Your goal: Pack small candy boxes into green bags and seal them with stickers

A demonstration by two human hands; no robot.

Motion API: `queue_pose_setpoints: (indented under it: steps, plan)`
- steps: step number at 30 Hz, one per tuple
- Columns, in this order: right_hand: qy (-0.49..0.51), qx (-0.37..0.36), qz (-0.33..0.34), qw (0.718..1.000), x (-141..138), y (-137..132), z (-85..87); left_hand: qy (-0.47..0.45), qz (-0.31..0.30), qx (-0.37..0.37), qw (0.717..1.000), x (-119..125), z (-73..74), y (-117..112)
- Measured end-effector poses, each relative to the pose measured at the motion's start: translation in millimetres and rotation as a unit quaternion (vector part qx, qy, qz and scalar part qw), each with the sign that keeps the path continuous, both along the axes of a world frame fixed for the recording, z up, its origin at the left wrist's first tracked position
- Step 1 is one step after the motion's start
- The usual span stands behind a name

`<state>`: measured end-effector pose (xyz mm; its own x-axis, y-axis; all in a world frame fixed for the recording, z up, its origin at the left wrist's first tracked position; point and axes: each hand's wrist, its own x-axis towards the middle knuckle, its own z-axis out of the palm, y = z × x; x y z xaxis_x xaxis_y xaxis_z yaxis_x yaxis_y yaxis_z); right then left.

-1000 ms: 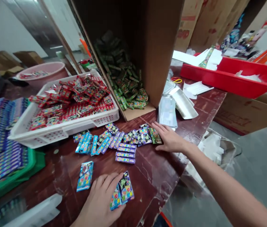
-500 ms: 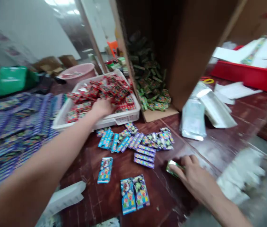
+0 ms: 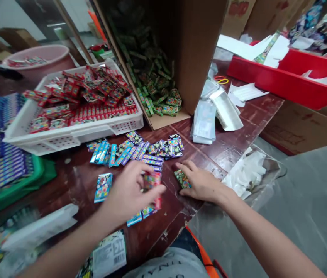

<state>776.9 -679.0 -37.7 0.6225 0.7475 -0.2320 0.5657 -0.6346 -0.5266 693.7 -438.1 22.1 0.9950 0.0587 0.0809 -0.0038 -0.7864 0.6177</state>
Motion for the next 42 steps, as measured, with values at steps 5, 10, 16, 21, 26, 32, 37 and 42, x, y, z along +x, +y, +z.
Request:
queue_pose_setpoints:
  steps: [5,10,16,21,26,32,37,42]
  plan:
    - [-0.011,0.014,0.015,1.000,-9.4,-23.6,-11.1,0.082,-0.001,0.086,0.993,-36.7,-39.9,-48.1]
    - [-0.075,0.019,0.098,0.992,-8.0,-36.3,-12.3,0.058,-0.119,0.137,0.982,-46.4,-37.6,-43.6]
    - [-0.088,0.052,0.070,0.992,-10.4,-32.2,-19.7,0.050,-0.139,0.063,0.987,-41.9,-53.5,-56.0]
    - [-0.109,0.049,0.006,0.993,-12.7,-53.0,-24.9,-0.032,-0.038,-0.018,0.999,-52.1,-57.0,-62.3]
    - [-0.102,0.023,-0.016,0.994,-26.6,-54.2,-23.5,-0.054,-0.024,0.203,0.977,-55.2,-67.7,-66.6]
    - [-0.099,0.012,-0.004,0.995,-41.9,-45.0,-26.4,0.046,-0.086,0.195,0.976,-66.9,-71.2,-94.8]
    - [-0.085,0.041,0.041,0.995,-28.2,-41.8,-29.4,0.040,-0.197,0.133,0.971,-64.8,-54.3,-68.3]
    - [-0.061,0.075,0.118,0.988,-10.2,-29.9,-29.5,0.051,-0.263,0.145,0.952,-41.0,-54.5,-34.0]
